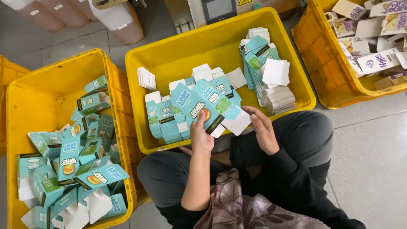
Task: Folding flat cardboard box templates into 3D boxes and organizing them into yellow storage bins.
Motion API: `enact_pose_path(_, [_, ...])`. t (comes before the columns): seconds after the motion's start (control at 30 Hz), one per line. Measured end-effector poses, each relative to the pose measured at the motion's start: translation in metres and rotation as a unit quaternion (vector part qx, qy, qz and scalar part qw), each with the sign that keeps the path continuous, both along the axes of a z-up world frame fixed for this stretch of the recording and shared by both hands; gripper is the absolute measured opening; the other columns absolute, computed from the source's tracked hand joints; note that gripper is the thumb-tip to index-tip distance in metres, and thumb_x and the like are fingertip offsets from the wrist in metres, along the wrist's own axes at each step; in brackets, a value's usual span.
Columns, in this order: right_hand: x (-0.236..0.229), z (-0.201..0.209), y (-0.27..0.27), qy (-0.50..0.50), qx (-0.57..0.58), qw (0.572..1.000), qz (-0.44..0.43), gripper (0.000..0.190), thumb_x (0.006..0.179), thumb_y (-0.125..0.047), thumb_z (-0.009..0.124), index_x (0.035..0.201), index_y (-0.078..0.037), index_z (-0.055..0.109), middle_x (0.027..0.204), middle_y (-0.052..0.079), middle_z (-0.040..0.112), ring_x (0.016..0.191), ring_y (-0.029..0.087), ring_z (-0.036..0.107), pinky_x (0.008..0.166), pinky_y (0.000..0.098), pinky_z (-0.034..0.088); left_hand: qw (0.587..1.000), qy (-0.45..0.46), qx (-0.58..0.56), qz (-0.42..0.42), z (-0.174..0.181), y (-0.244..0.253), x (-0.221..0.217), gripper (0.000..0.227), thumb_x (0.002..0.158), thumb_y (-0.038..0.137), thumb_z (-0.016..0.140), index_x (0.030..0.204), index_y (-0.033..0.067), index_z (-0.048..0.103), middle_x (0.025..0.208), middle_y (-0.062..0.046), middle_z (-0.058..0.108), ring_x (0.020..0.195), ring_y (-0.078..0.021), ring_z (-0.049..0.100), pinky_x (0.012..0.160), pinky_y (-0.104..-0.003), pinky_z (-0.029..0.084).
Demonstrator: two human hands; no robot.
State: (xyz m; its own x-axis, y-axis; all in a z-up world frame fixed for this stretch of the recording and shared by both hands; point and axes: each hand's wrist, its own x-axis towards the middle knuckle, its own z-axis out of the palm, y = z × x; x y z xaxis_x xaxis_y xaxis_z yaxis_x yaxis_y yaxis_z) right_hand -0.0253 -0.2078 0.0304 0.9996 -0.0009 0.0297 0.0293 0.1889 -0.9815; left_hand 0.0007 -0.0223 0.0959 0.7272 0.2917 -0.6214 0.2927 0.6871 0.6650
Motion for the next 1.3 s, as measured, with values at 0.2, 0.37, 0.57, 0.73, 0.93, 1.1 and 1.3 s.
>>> enact_pose_path(0.2, [0.002,0.019,-0.012,-0.210,-0.114,0.969,0.071,0.073,0.096,-0.038,0.060,0.156,-0.001,0.042,0.145,0.023,0.055,0.124,0.037,0.061,0.094,0.0498,0.053,0.978,-0.053,-0.200,-0.017,-0.041,0.011,-0.006,0.047,0.090,0.031,0.079,0.122,0.0002,0.065,0.117,-0.019,0.072,0.108,-0.0333,0.072,0.092,-0.048,0.059])
enact_pose_path(0.37, [-0.002,0.054,-0.007,-0.320,-0.251,0.909,0.085,0.140,0.059,-0.052,0.097,0.163,-0.005,0.017,0.167,0.026,0.017,0.149,0.049,0.029,0.111,0.0573,0.040,0.964,-0.036,-0.248,-0.089,-0.043,0.000,-0.020,0.042,0.090,0.035,0.079,0.113,0.0022,0.067,0.108,-0.015,0.076,0.097,-0.0270,0.076,0.084,-0.043,0.063])
enact_pose_path(0.57, [0.006,0.062,-0.002,-0.383,-0.213,0.898,0.034,0.073,0.089,-0.023,0.082,0.147,0.005,0.049,0.141,0.027,0.056,0.132,0.053,0.051,0.105,0.0656,0.045,0.950,-0.086,-0.210,-0.213,-0.044,-0.016,-0.033,0.064,0.092,0.049,0.072,0.134,0.0020,0.061,0.127,-0.018,0.070,0.115,-0.0285,0.069,0.099,-0.047,0.055])
enact_pose_path(0.73, [0.030,0.046,-0.024,-0.303,-0.121,0.941,0.087,0.081,0.065,-0.026,0.096,0.127,0.011,0.059,0.120,0.026,0.065,0.115,0.041,0.060,0.100,0.0572,0.048,0.974,-0.140,0.061,-0.169,-0.056,0.001,-0.045,0.103,0.091,0.070,0.058,0.165,0.0193,0.008,0.169,-0.020,0.015,0.152,-0.0374,0.024,0.114,-0.066,-0.007])
enact_pose_path(0.93, [0.067,-0.049,-0.037,0.139,0.120,0.963,0.196,0.065,0.092,-0.040,0.070,0.139,0.003,0.057,0.119,0.020,0.068,0.098,0.031,0.068,0.085,0.0540,0.058,0.841,-0.264,0.315,-0.351,0.006,0.009,-0.026,0.114,0.075,0.048,0.084,0.161,0.0039,0.022,0.154,-0.032,0.038,0.145,-0.0485,0.035,0.119,-0.066,0.023])
enact_pose_path(1.1, [0.088,-0.063,-0.006,0.244,0.107,0.954,0.136,0.042,0.100,-0.040,0.070,0.116,-0.001,0.071,0.089,0.009,0.072,0.072,0.021,0.073,0.059,0.0376,0.061,0.858,-0.157,0.334,-0.357,-0.034,-0.013,-0.013,0.122,0.076,0.042,0.089,0.164,0.0164,0.010,0.151,-0.018,0.046,0.142,-0.0362,0.045,0.116,-0.055,0.038])
enact_pose_path(1.3, [0.081,-0.079,-0.001,0.005,-0.027,0.988,0.153,0.067,0.096,-0.015,0.071,0.157,-0.015,0.044,0.122,0.016,0.063,0.093,0.022,0.070,0.073,0.0401,0.065,0.838,-0.181,0.420,-0.298,-0.033,-0.006,-0.005,0.105,0.079,0.035,0.081,0.161,0.0078,0.021,0.145,-0.033,0.049,0.135,-0.0503,0.049,0.112,-0.064,0.041])
